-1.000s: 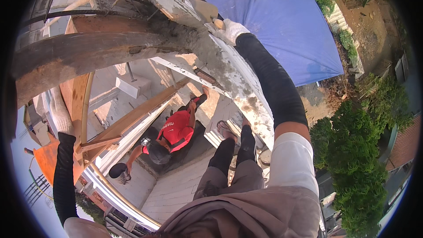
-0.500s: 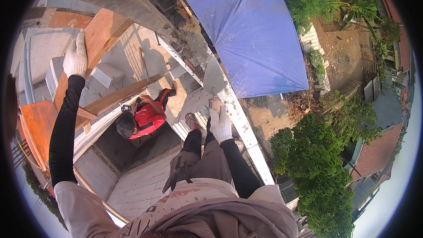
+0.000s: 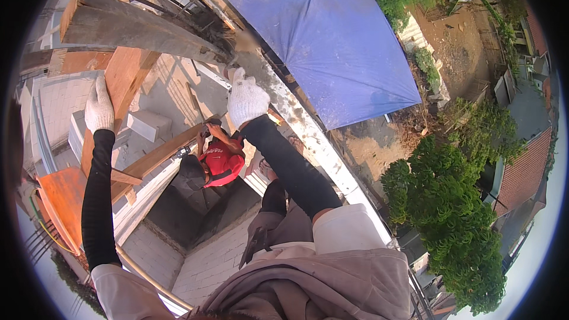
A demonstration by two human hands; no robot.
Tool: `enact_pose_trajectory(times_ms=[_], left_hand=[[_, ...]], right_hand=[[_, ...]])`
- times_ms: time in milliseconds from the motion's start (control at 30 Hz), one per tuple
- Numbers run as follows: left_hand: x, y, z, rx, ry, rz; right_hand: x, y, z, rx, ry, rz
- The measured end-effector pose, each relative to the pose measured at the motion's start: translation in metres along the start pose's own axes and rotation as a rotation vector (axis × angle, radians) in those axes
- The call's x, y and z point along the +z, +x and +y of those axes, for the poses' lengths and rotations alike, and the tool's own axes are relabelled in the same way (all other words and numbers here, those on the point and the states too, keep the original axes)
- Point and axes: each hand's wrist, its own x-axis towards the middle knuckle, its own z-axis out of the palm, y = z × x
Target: The person scoops wet cement from a bucket using a trowel and applies it to a vertical wall surface. They repeatedly smooth the cement along the wall edge, working in a linear fashion while standing on a narrow ledge.
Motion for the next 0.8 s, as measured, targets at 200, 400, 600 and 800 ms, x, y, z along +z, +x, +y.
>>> enact_pose_trajectory(times_ms=[200,400,600,800], left_hand=[[0.004,-0.004,-0.001,0.041,-0.064,0.031],[0.005,-0.001,-0.014,0.013,-0.044,-0.001],[0.007,0.003,-0.008,0.12,0.108,0.067],[0.004,-0.007,-0.002,0.09,0.057,0.112]], right_hand=[[0.018,0.019,0.052,-0.055,-0.032,0.178],[0.025,-0.05,0.082,-0.1,-0.134,0.072],[-0.003,0.011,0.089,-0.081,-0.221,-0.039],[0.02,-0.015,0.081,-0.131,-0.079,0.062]])
